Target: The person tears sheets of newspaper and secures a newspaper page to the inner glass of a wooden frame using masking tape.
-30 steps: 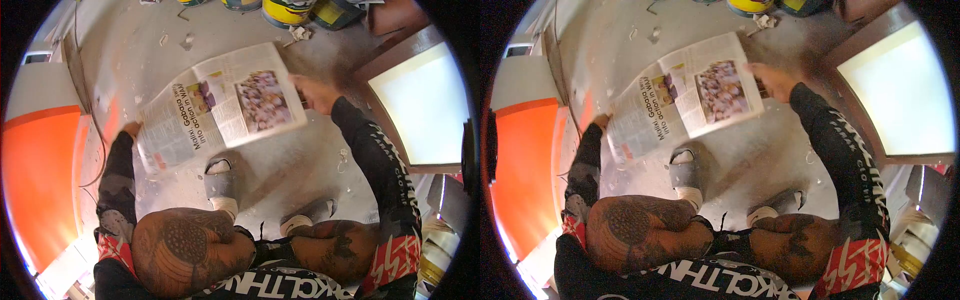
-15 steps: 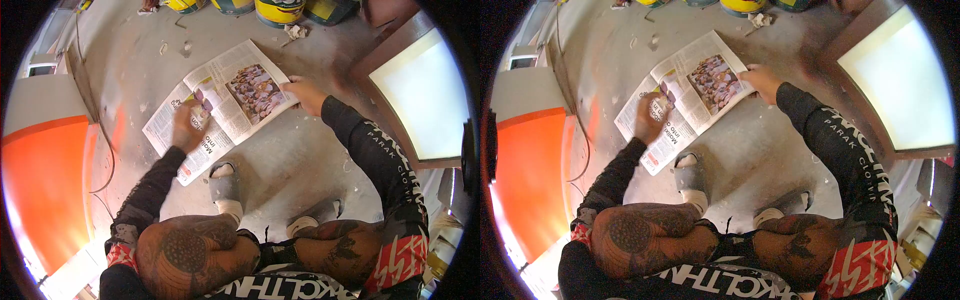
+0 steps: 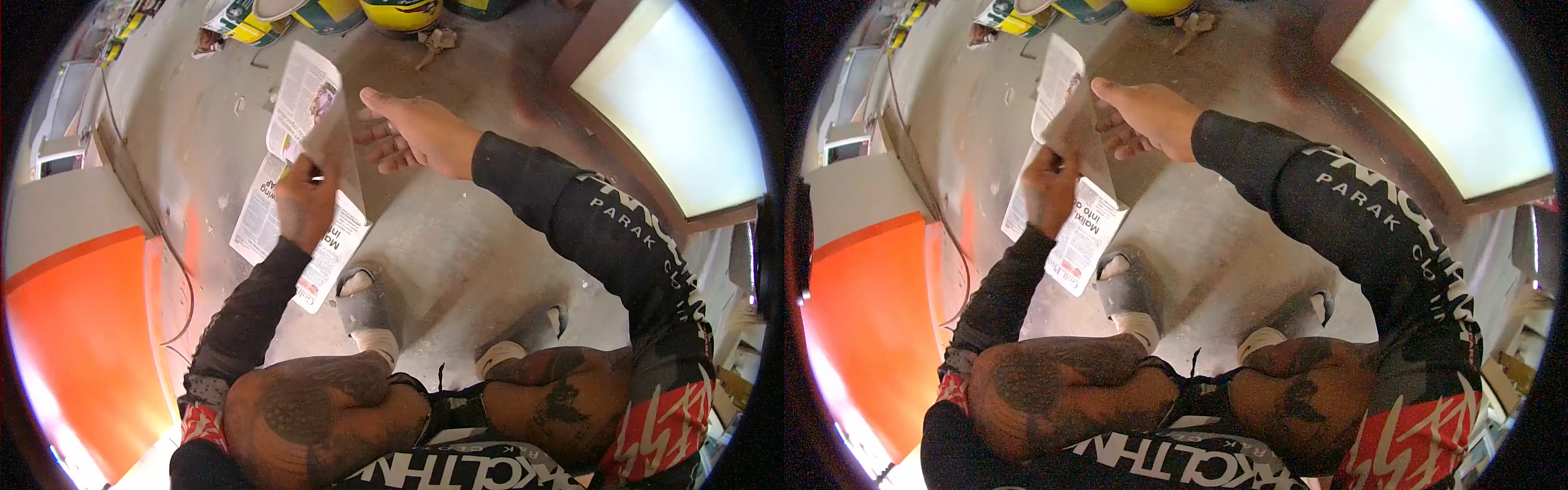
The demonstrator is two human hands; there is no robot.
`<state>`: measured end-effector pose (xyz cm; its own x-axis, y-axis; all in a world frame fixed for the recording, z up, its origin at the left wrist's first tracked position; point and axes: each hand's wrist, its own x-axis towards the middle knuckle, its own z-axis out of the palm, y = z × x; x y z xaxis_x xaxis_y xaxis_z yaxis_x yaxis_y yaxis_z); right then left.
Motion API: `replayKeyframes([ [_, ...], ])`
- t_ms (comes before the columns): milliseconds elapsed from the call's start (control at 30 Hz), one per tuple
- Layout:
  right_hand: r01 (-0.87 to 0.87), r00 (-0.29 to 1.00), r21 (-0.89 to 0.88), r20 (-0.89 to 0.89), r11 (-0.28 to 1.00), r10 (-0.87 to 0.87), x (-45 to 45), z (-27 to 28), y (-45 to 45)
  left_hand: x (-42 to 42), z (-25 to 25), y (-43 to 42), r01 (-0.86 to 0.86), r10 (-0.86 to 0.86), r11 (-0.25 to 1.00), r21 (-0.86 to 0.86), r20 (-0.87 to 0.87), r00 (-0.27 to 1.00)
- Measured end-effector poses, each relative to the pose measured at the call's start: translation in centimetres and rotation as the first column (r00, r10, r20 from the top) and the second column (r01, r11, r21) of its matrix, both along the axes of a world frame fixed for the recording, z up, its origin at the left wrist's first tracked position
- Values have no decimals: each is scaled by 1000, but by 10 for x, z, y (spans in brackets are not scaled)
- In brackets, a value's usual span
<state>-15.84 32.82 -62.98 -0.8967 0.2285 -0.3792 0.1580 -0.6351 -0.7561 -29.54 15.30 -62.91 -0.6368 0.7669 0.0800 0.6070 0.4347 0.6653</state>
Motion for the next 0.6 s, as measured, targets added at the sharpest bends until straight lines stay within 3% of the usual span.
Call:
replayKeyframes([
  [67, 11, 1000, -17, 7, 1000, -11, 7, -4, 6, -8, 9, 1, -103, 54, 986, 132, 333, 941],
  [100, -44, 999, 71, 23, 997, 42, 7, -7, 7, -9, 12, 0, -173, 81, 968, 181, 426, 901],
  [167, -101, 994, 146, 43, 984, 96, -2, -21, 1, -21, 9, -4, -164, 101, 979, 121, 408, 907],
  [200, -108, 994, 273, 38, 956, 102, -5, -26, -5, -24, 9, -6, -163, 121, 984, 74, 393, 912],
  [233, -114, 993, 396, 36, 911, 109, -6, -34, -11, -19, 6, -2, -171, 97, 977, 124, 458, 884],
  [267, -118, 993, 397, 37, 910, 112, -7, -43, -21, -14, 5, 1, -175, 99, 977, 126, 459, 883],
  [300, 65, 997, 666, -72, 743, -23, -10, -51, -31, -11, 4, 3, -117, 56, 986, 114, 437, 898],
  [333, 245, 969, 843, -217, 478, -114, -11, -47, -37, -6, 4, 8, -60, 12, 993, 103, 416, 909],
  [467, 43, 998, 781, -67, 623, 15, 6, -26, -38, 18, -3, 25, -52, -33, 987, 152, 508, 861],
  [600, 169, 985, 770, -157, 616, -74, 8, -47, -43, 18, -18, 27, 45, -141, 980, 195, 512, 847],
])
